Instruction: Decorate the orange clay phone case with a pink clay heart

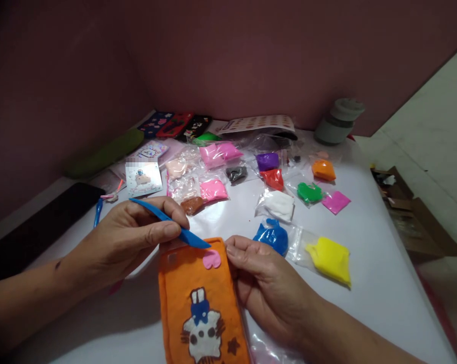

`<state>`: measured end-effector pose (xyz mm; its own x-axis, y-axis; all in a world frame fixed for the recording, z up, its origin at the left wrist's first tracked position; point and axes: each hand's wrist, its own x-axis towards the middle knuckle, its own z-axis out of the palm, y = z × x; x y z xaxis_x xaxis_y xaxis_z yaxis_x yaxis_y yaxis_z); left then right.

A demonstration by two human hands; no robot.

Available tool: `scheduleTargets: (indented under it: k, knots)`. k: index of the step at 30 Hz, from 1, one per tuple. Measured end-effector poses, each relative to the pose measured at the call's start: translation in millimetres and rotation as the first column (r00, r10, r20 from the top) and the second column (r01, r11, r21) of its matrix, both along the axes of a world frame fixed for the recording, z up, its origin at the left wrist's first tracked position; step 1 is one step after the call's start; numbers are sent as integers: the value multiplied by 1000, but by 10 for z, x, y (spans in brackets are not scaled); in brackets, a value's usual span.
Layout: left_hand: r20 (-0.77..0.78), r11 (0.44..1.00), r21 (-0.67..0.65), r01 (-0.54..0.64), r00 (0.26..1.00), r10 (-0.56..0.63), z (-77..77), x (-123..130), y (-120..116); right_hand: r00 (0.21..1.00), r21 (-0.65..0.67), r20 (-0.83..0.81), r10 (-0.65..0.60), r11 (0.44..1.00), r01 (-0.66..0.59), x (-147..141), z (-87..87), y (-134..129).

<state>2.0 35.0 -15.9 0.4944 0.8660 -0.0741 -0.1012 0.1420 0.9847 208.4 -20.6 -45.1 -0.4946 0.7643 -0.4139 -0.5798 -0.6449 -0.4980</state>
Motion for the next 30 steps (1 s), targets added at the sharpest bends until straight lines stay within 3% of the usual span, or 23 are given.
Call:
scheduleTargets:
  k: [7, 11, 14, 20, 25, 30]
  knots:
    - [-15, 999, -2, -54, 998, 54, 71, 23, 9, 999, -67, -40, -7, 998, 4, -6, 42, 11]
    - [-99, 993, 109, 36, 995, -25, 51, 5, 32, 998, -109, -18, 56, 992, -58, 3, 42, 0]
    - [-152, 958, 250, 141, 983, -105, 54, -20, 47, 995, -102, 9, 103, 990, -101, 10, 15, -4]
    - [-259, 856, 369, 361, 925, -278, 138, -7, 32, 983, -47, 65, 170, 985, -168, 11, -2, 0]
    - [-293, 749, 511, 421, 905, -308, 175, 4, 3, 960, -37, 173, 221, 975, -218, 23, 37, -2]
    - [-311, 741, 507, 440, 896, -319, 192, -6, -10, 946, -30, 230, 230, 973, -230, 25, 47, 3]
